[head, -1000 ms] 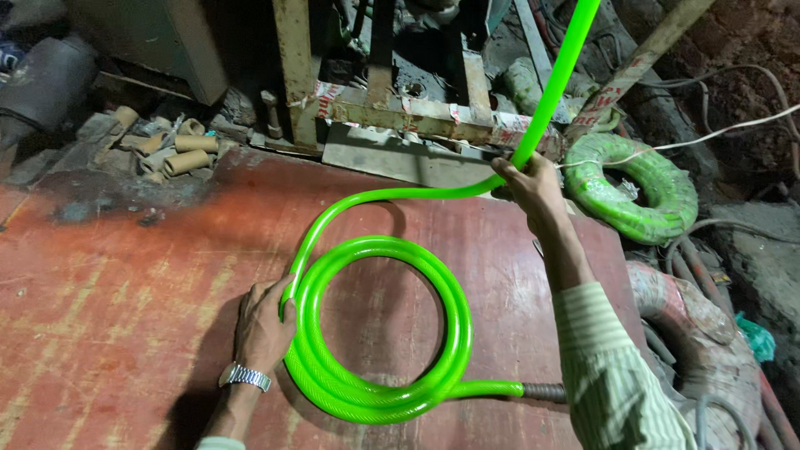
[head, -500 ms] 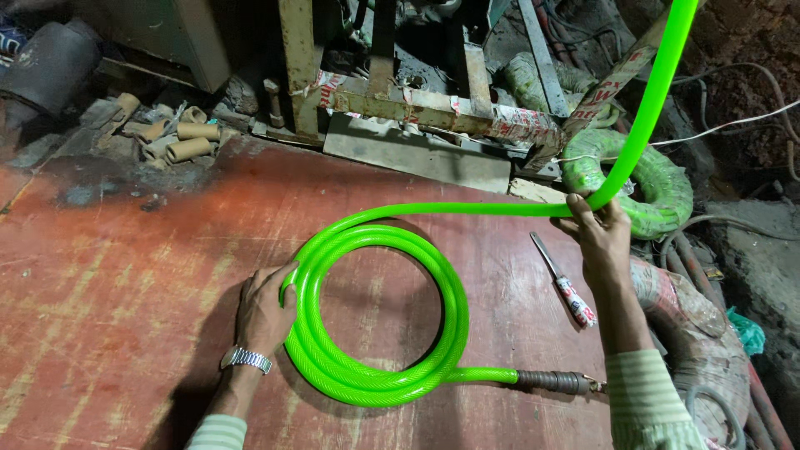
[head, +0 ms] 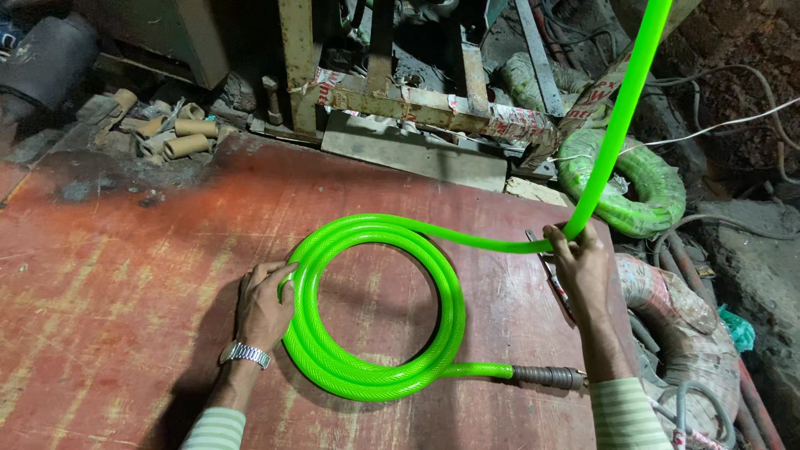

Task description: The person coils a bright green hose onto a wooden surface by hand while another person helps feed the hose into the coil.

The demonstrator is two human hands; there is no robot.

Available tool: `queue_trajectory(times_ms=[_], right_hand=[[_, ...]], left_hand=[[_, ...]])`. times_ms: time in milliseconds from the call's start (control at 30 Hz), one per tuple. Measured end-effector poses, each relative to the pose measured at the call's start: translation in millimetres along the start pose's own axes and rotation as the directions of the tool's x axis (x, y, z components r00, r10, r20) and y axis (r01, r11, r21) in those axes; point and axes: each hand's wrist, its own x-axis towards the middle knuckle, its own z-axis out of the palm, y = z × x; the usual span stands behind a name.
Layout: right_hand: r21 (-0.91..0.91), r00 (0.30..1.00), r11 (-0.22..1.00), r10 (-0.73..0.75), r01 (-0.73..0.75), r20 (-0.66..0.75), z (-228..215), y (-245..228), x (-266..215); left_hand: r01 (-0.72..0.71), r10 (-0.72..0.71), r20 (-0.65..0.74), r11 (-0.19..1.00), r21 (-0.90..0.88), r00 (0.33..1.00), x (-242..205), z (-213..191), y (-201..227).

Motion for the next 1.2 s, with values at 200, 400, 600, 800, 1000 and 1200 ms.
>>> queue_trajectory(times_ms=[200,400,600,800,1000,1200], right_hand=[[-0.234,0.991,0.971,-0.066,0.038,-0.115,2.7,16.8,-22.2],[-0.065,0.994,0.994,-0.095,0.091,-0.055,25.2,26.3,-30.7],[-0.198,0.993,0.977,-0.094,0.077,-0.076,27.3,20.7,-52.5],[-0.196,0.993,0.977,-0.098,0.084,-0.063,38.3,2.1,-77.3],[-0.119,0.999,0.992,-0.049,0.05,0.013,31.5,12.3,-95.6],[-0.105,0.99,0.985,-0.138,0.138,0.004,50.6,10.7,-122.2]], left_hand=[[0.0,0.0,-0.007,1.0,0.015,1.0,-0.9,5.1,-6.1],[0.011,-0.012,-0.014,0.999,-0.041,1.0,0.6,6.9,-5.5],[0.003,-0.002,0.013,0.999,-0.043,1.0,2.0,9.4,-14.8],[0.119,-0.113,0.057,0.987,-0.11,0.992,6.5,-12.8,8.4],[0.189,-0.19,0.013,0.966,-0.177,0.982,10.2,-37.7,27.1],[0.282,-0.275,0.065,0.937,-0.206,0.959,11.8,-34.2,17.0]])
